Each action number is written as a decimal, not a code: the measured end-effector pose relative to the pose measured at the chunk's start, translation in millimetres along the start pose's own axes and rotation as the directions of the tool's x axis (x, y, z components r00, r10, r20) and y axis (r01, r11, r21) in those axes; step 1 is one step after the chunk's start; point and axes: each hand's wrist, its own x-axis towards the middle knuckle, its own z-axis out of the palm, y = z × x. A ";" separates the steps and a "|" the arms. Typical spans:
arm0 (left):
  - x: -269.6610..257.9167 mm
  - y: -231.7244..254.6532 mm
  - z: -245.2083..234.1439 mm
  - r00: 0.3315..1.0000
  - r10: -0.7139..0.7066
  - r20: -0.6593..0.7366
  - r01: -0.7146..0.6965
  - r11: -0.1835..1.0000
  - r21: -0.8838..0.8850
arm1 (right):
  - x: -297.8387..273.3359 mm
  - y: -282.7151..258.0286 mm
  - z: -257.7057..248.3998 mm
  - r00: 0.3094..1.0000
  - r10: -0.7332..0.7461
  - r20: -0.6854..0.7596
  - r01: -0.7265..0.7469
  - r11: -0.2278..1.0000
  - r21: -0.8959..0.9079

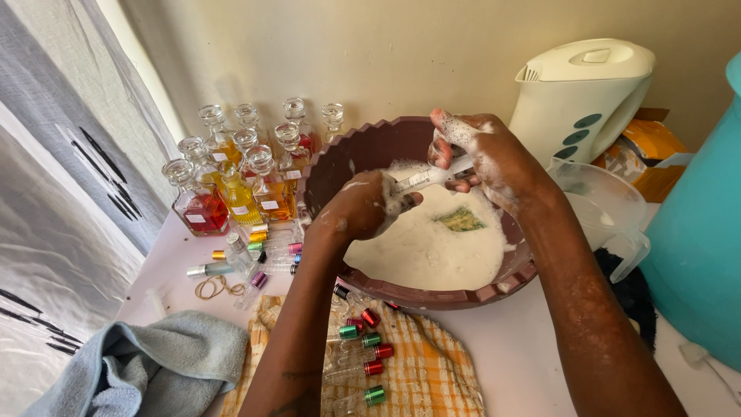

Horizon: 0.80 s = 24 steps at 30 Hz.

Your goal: The person washes small perfume bottles in a basin filled with soapy water. The person scrubs the bottles with a sponge, rinses them in the water, and sets them aside near a collection of larger perfume bottles.

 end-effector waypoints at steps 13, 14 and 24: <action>2.3 2.0 3.0 0.999 0.012 0.032 -0.012 1.000 -0.016 | -2.4 0.7 -0.6 0.984 -0.107 0.140 0.099 0.993 0.061; 3.8 1.1 4.8 0.999 0.016 0.032 -0.015 1.000 -0.023 | -1.2 2.5 -2.1 0.977 -0.116 0.178 0.103 0.991 0.079; 4.5 2.9 4.2 0.994 -0.027 0.109 0.029 0.999 -0.017 | 30.7 54.0 -26.4 0.994 0.109 -0.012 -0.110 0.982 -0.156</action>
